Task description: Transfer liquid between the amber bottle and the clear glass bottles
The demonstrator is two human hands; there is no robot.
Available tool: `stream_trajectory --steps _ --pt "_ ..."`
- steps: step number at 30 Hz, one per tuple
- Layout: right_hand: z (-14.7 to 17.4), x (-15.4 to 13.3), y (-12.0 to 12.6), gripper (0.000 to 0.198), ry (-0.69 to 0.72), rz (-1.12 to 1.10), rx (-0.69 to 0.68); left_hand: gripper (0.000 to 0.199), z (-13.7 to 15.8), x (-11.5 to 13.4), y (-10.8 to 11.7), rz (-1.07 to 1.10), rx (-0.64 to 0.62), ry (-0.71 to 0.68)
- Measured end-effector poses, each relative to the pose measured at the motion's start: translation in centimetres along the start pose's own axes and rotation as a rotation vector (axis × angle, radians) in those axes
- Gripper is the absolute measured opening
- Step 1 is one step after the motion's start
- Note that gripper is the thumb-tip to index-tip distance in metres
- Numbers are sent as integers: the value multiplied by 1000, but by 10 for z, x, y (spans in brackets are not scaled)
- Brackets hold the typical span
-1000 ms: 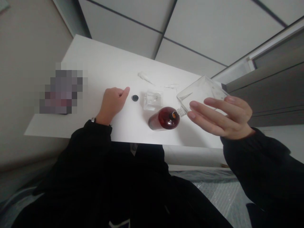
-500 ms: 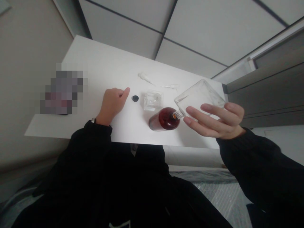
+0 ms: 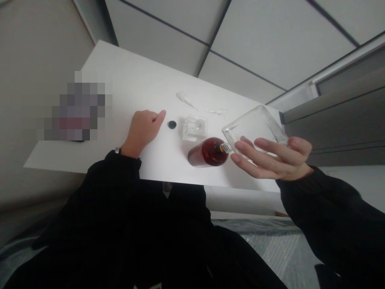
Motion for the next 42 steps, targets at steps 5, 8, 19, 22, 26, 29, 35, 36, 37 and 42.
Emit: stream_trajectory --steps 5,8,19,22,26,29,35,36,37,42 --pt "-3 0 -2 43 16 -74 -33 56 1 3 0 49 -7 -12" --pt "-6 1 -1 43 -9 -92 -7 54 1 3 0 60 -9 -8" --pt "44 5 -13 57 -226 -204 -417 57 0 1 -1 61 10 -5" --pt "38 7 -5 65 -193 -250 -347 56 0 1 -1 70 25 -17" --pt "30 16 -10 68 -248 -367 -432 56 1 1 -2 73 15 7" --pt "30 19 -16 74 -280 -411 -519 58 2 3 -1 58 14 6" --pt "25 21 -26 83 -397 -488 -556 59 3 5 1 107 41 -12" --pt "23 20 -26 83 -363 -479 -555 59 2 5 1 112 43 -14" --pt "21 18 -25 83 -320 -471 -550 59 2 5 0 114 44 -15" --pt "32 16 -19 75 -287 -504 -643 61 1 3 -2 128 45 -8"
Point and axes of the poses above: each hand's wrist, its own z-axis away from the middle knuckle, its own y-axis out of the back of the hand, x = y × z, the point moved 8 cm from there along -z, towards the middle knuckle, and after that the axes turned 15 degrees about x, right-handed, at the moved point
